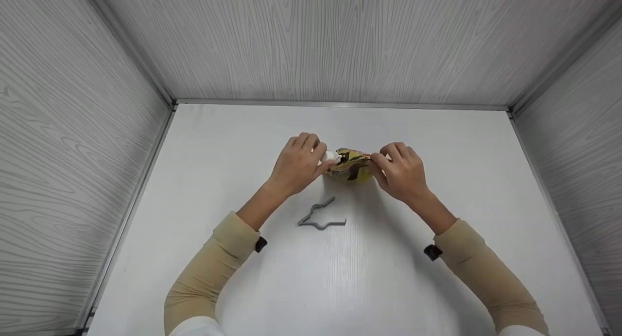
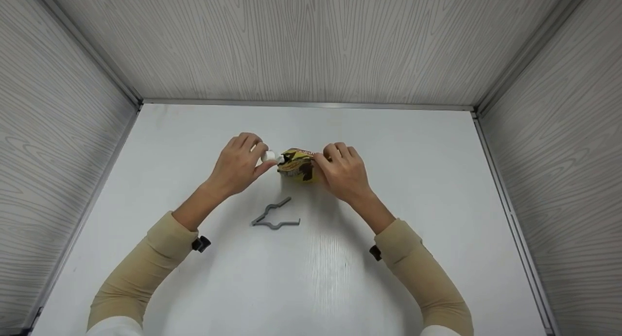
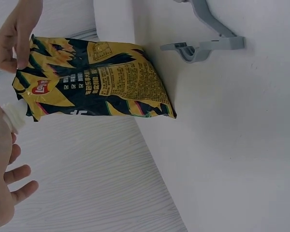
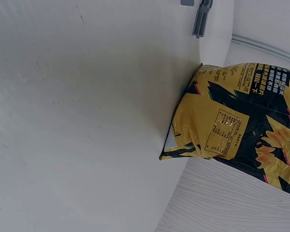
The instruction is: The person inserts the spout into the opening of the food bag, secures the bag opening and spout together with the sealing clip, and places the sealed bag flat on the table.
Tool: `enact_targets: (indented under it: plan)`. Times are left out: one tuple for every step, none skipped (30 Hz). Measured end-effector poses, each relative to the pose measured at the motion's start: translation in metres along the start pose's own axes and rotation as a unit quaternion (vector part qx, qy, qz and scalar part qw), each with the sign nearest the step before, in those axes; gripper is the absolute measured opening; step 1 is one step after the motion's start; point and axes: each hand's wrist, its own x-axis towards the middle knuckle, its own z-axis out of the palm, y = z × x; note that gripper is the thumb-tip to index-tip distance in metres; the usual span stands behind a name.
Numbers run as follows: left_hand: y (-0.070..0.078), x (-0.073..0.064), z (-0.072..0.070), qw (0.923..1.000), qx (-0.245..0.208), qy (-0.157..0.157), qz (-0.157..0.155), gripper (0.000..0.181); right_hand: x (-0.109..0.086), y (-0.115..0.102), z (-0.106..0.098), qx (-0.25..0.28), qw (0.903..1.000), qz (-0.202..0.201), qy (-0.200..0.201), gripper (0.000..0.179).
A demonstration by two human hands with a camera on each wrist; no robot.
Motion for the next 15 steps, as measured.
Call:
enact_targets:
  plan:
    - [0.0005,-0.0004,0.0008,1.0,-0.004,0.0,-0.001,0.05,-0.0002,0.0001,0.0001,0.001,1.0,-0.001,0.001,0.015]
    - [0.0011,-0.0009,0.0015,1.0,-0.008,-0.002,-0.002,0.049,-0.0004,0.0001,0.0001,0.0,1.0,-0.002,0.0,0.015]
    - [0.0017,-0.0013,0.0022,0.9999,-0.011,-0.005,-0.003,0.049,-0.0004,0.0001,0.0002,-0.001,1.0,-0.003,0.001,0.015]
    - [0.0023,-0.0015,0.0027,0.9998,-0.016,-0.007,-0.004,0.048,-0.0003,0.0,0.0001,0.0,1.0,-0.003,0.001,0.015]
    - [0.0028,-0.0017,0.0034,0.9997,-0.02,-0.011,-0.005,0.048,-0.0004,0.0001,0.0001,0.0,1.0,-0.003,0.001,0.015]
    - [0.0034,-0.0019,0.004,0.9996,-0.024,-0.014,-0.007,0.047,-0.0004,0.0002,0.0002,0.0,1.0,-0.002,0.001,0.015]
    - [0.0038,-0.0021,0.0049,0.9994,-0.028,-0.018,-0.009,0.047,-0.0004,0.0003,0.0002,0.001,1.0,-0.001,0.0,0.015]
    - [0.0043,-0.0023,0.0055,0.9992,-0.033,-0.022,-0.011,0.046,-0.0003,0.0003,0.0002,0.001,1.0,-0.001,-0.001,0.015]
    - [0.0047,-0.0025,0.0064,0.9989,-0.038,-0.026,-0.013,0.045,-0.0005,0.0003,0.0002,0.002,1.0,-0.001,-0.002,0.015]
    - [0.005,-0.0025,0.0073,0.9986,-0.042,-0.029,-0.015,0.045,-0.0007,0.0003,0.0002,0.003,1.0,-0.001,-0.003,0.015]
    - [0.0052,-0.0027,0.0081,0.9983,-0.046,-0.032,-0.016,0.045,-0.001,0.0004,0.0003,0.003,1.0,-0.001,-0.004,0.015]
    - [0.0054,-0.0027,0.0089,0.998,-0.05,-0.034,-0.018,0.045,-0.001,0.0003,0.0002,0.004,1.0,0.0,-0.004,0.015]
    - [0.0055,-0.0026,0.0096,0.9978,-0.052,-0.035,-0.019,0.045,-0.001,0.0,0.0,0.004,1.0,0.0,-0.004,0.015]
    - [0.0057,-0.0024,0.01,0.9977,-0.054,-0.036,-0.02,0.045,-0.001,-0.0002,-0.0003,0.004,1.0,0.0,-0.003,0.015]
    - [0.0057,-0.0022,0.0105,0.9976,-0.055,-0.037,-0.021,0.045,-0.0009,-0.0004,-0.0006,0.004,1.0,0.001,-0.003,0.015]
